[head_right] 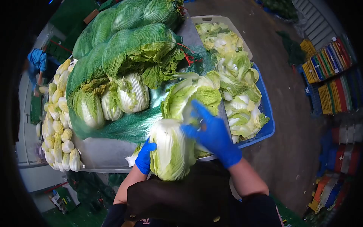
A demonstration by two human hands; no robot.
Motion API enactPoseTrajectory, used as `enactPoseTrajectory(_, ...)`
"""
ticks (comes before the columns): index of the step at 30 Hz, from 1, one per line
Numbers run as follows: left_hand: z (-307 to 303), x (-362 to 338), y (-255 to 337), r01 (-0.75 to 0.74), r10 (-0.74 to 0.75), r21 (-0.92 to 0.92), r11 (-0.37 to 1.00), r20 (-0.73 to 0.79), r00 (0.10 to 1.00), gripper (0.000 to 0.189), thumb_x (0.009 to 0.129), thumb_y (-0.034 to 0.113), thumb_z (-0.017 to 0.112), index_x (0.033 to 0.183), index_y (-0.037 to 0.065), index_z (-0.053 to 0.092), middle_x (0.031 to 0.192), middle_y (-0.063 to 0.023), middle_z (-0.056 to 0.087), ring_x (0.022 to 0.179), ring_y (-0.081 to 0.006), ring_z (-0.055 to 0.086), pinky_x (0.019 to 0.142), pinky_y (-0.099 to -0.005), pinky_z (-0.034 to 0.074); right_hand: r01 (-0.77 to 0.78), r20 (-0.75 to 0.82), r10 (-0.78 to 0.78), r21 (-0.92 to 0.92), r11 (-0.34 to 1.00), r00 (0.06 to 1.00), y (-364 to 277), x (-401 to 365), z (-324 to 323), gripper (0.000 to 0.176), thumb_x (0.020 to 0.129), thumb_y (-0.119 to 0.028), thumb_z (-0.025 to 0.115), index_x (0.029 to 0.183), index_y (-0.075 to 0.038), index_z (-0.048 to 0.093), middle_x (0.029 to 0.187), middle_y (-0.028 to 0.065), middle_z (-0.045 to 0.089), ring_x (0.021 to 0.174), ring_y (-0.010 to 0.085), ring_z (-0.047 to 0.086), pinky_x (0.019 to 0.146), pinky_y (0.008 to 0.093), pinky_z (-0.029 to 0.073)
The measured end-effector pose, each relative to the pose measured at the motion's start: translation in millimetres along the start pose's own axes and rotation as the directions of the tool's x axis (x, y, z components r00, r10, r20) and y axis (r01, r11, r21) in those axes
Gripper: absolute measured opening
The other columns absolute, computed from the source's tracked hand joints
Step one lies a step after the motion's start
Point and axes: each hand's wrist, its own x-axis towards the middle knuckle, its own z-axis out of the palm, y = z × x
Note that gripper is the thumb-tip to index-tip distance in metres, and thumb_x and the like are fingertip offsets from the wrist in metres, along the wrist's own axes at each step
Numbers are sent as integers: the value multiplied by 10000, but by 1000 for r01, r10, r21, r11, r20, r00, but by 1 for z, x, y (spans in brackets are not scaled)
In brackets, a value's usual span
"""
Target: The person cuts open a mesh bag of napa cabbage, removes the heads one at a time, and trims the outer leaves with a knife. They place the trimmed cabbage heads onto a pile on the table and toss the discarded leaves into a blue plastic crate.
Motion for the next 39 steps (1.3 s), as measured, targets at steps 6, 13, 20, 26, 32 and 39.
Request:
enactPoseTrajectory(6, -2, 6, 27, -212, 228, 313, 926, -18, 973, 891, 631, 175, 738, 1401, 39, 311, 1324, -109, 457, 1209, -231, 459, 1029, -357, 359, -233, 326, 210, 34, 972, 922, 16, 0, -14, 528, 769, -316, 725, 1195, -41, 576, 595, 53, 545, 570, 93, 527, 555, 279, 465)
enactPoseTrajectory(13, -5, -2, 13, -248, 295, 448, 859, -38, 955, 919, 615, 232, 798, 1382, 36, 332, 1304, -113, 466, 1212, -227, 449, 1032, -363, 350, -39, 9, 55, -592, 805, 998, 20, 10, -28, 421, 762, -298, 717, 1066, -19, 635, 571, 121, 585, 502, 265, 589, 510, 362, 478)
enactPoseTrajectory(20, 22, 4, 9, -413, 589, 659, 629, -57, 806, 912, 648, 159, 799, 1387, 35, 278, 1333, -110, 398, 1220, -234, 418, 1034, -366, 355, -2, 231, 71, -285, 959, 970, -4, -23, 28, 680, 750, -353, 693, 1255, 39, 462, 649, 172, 605, 590, 305, 630, 568, 405, 503)
enactPoseTrajectory(26, -1, -3, 22, -331, 465, 625, 707, -59, 883, 877, 621, 142, 793, 1365, 28, 342, 1274, -114, 482, 1168, -228, 479, 1010, -370, 384, 190, 242, -63, -548, 815, 968, 16, -14, 20, 443, 737, -190, 626, 1147, -44, 544, 656, 166, 611, 579, 329, 616, 534, 435, 496)
enactPoseTrajectory(32, -12, -29, 10, 68, -83, -258, 964, -48, 995, 587, 828, 284, 572, 1339, 39, 416, 1262, -173, 529, 1141, -322, 532, 998, -449, 415, 5, 81, 61, -635, 772, 995, 29, 24, -26, 462, 791, -218, 658, 1187, -5, 552, 793, 163, 656, 677, 259, 650, 623, 379, 515)
enactPoseTrajectory(39, -16, 4, 5, -153, 122, -315, 937, -116, 986, 529, 909, 348, 512, 1335, 51, 416, 1253, -154, 534, 1109, -288, 545, 953, -445, 441, -606, 551, 450, 134, 784, 703, -10, -8, 14, 636, 738, -370, 776, 1211, -7, 556, 703, -49, 510, 593, 85, 436, 569, 226, 422)
